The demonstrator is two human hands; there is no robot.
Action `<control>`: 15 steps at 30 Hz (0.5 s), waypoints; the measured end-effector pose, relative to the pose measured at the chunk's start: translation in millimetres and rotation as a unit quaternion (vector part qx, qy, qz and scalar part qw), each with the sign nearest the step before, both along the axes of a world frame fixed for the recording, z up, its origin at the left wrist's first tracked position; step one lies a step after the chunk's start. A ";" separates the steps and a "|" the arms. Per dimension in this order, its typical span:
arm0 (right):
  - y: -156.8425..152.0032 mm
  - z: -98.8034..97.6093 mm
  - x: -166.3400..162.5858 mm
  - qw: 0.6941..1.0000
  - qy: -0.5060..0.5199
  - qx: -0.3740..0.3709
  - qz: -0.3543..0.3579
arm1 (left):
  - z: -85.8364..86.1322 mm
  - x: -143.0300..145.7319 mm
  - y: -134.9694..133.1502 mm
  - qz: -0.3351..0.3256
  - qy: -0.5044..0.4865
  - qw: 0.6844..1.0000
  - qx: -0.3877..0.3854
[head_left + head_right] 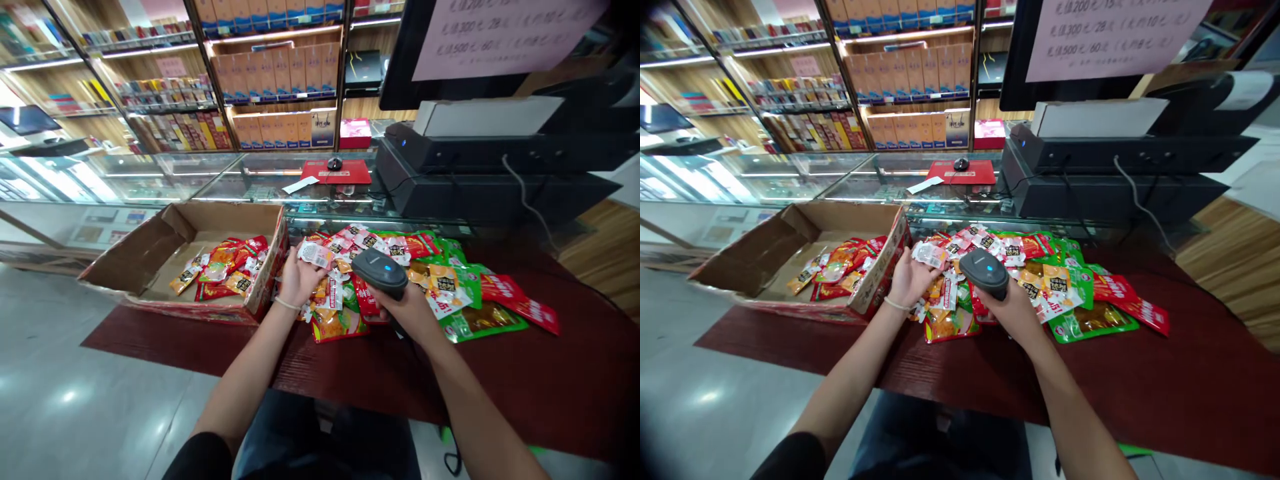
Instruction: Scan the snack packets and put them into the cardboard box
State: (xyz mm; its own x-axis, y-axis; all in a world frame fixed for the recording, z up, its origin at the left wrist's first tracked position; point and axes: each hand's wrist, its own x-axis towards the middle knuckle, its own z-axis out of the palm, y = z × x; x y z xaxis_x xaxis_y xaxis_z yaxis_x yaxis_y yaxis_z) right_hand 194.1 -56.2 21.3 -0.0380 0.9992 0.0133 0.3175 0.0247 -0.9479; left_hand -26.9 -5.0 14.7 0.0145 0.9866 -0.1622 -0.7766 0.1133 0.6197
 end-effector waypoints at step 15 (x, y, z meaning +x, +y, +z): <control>-10.3 -3.3 -10.1 0.986 -0.135 0.046 0.084 | 4.1 14.2 -5.2 0.022 0.006 0.999 0.049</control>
